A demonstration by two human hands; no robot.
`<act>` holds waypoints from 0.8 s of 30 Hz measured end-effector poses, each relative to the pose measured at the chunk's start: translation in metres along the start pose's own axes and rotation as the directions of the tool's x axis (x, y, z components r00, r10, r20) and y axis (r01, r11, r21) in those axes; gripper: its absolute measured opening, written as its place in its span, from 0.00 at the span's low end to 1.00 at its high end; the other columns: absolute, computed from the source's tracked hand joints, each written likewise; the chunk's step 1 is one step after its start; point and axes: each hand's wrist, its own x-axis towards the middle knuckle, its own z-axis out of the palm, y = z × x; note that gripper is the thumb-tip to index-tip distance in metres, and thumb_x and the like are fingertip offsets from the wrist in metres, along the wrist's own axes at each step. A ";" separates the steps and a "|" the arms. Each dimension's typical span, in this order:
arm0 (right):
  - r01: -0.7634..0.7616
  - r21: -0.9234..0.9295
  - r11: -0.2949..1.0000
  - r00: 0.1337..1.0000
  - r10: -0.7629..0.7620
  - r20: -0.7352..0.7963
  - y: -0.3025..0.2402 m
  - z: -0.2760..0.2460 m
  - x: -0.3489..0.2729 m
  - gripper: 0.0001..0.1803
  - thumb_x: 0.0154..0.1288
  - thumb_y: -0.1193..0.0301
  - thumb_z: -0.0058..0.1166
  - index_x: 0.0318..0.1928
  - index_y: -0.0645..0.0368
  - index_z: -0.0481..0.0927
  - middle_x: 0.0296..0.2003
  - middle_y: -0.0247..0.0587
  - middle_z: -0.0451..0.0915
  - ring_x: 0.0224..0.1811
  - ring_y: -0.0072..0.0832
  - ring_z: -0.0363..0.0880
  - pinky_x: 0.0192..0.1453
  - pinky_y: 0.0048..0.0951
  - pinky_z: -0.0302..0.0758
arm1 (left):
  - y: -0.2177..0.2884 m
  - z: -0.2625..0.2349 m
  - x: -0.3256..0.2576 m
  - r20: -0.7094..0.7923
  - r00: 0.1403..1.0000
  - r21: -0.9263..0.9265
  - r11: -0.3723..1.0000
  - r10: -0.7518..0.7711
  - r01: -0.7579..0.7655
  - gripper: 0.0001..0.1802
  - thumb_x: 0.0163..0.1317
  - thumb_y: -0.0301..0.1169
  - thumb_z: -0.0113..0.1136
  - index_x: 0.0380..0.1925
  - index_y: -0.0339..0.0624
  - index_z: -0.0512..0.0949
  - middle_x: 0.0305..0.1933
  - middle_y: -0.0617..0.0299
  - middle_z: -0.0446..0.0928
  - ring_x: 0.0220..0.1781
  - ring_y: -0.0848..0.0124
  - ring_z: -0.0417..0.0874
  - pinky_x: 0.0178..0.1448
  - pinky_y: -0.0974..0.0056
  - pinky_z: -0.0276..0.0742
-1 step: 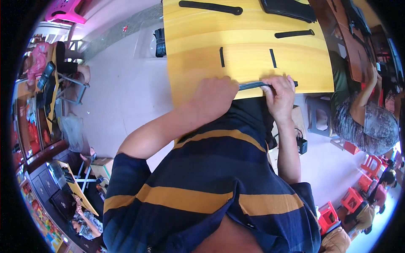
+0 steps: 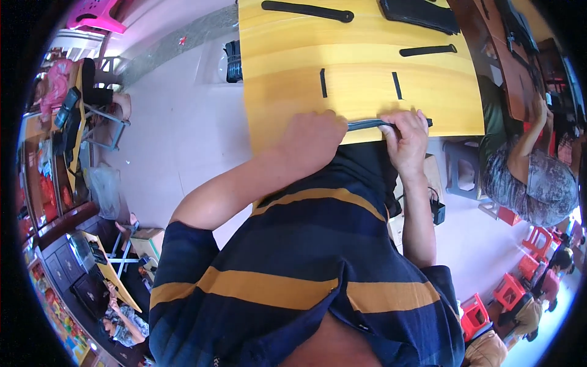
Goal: Assembling and inspecting black velcro or elastic gear straps at a workbench, attaching plastic components.
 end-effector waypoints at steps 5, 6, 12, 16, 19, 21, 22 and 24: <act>0.011 -0.014 1.000 1.000 -0.010 0.026 0.001 -0.001 0.002 0.06 0.61 0.71 0.68 0.39 0.51 0.86 0.37 0.38 0.83 0.47 0.41 0.83 0.73 0.52 0.66 | -0.009 -0.001 0.000 0.000 0.999 0.022 0.999 0.041 -0.041 0.15 0.66 0.29 0.54 0.50 0.42 0.82 0.38 0.52 0.82 0.41 0.52 0.88 0.43 0.47 0.83; 0.015 -0.014 1.000 1.000 -0.015 0.026 0.000 -0.001 0.002 0.06 0.61 0.71 0.68 0.39 0.51 0.86 0.37 0.38 0.83 0.47 0.41 0.83 0.73 0.52 0.66 | -0.009 -0.002 0.000 -0.004 0.999 0.023 0.999 0.039 -0.039 0.15 0.66 0.29 0.54 0.50 0.42 0.82 0.38 0.52 0.82 0.41 0.52 0.88 0.43 0.47 0.83; 0.036 0.007 0.999 0.999 -0.036 0.006 0.001 0.000 0.002 0.06 0.60 0.71 0.69 0.39 0.51 0.87 0.36 0.38 0.83 0.46 0.40 0.83 0.73 0.53 0.66 | -0.018 -0.003 0.001 -0.016 0.998 0.037 0.997 0.065 -0.064 0.14 0.65 0.28 0.55 0.49 0.44 0.83 0.36 0.53 0.82 0.41 0.52 0.88 0.41 0.47 0.83; 0.028 0.005 1.000 0.999 -0.029 0.018 0.001 0.000 0.005 0.06 0.60 0.71 0.69 0.38 0.51 0.87 0.36 0.38 0.83 0.46 0.40 0.83 0.73 0.53 0.65 | -0.030 0.001 0.004 -0.012 0.997 0.042 0.996 0.076 -0.075 0.15 0.66 0.29 0.55 0.51 0.47 0.83 0.35 0.53 0.82 0.41 0.52 0.88 0.42 0.47 0.83; 0.040 -0.007 0.999 0.999 -0.040 0.018 0.001 0.000 0.004 0.06 0.60 0.71 0.69 0.39 0.51 0.87 0.35 0.37 0.83 0.45 0.39 0.83 0.74 0.52 0.64 | -0.035 0.004 0.002 -0.018 0.995 -0.041 0.994 0.097 -0.098 0.19 0.67 0.29 0.54 0.57 0.49 0.82 0.37 0.53 0.83 0.41 0.52 0.88 0.43 0.47 0.83; 0.043 -0.018 0.999 0.999 -0.042 0.016 0.000 0.001 0.004 0.07 0.61 0.71 0.69 0.39 0.51 0.86 0.35 0.37 0.82 0.45 0.39 0.83 0.74 0.52 0.64 | -0.035 0.001 0.001 -0.035 0.994 -0.106 0.989 0.103 -0.106 0.21 0.68 0.29 0.53 0.61 0.50 0.81 0.38 0.52 0.84 0.41 0.52 0.88 0.44 0.47 0.82; 0.054 -0.015 0.998 0.999 -0.054 0.008 0.000 0.001 0.003 0.07 0.61 0.71 0.69 0.40 0.51 0.86 0.36 0.37 0.83 0.46 0.39 0.83 0.74 0.52 0.63 | -0.033 -0.003 0.002 -0.009 0.997 -0.115 0.990 0.082 -0.082 0.23 0.69 0.29 0.52 0.63 0.52 0.79 0.38 0.51 0.84 0.41 0.51 0.88 0.45 0.47 0.82; 0.064 -0.015 0.998 0.998 -0.064 0.000 0.001 0.003 0.001 0.07 0.61 0.71 0.69 0.40 0.51 0.86 0.36 0.36 0.83 0.47 0.38 0.83 0.74 0.52 0.62 | -0.031 -0.010 0.004 0.016 0.998 -0.124 0.990 0.063 -0.061 0.25 0.70 0.28 0.51 0.66 0.54 0.78 0.39 0.50 0.85 0.42 0.50 0.88 0.45 0.47 0.82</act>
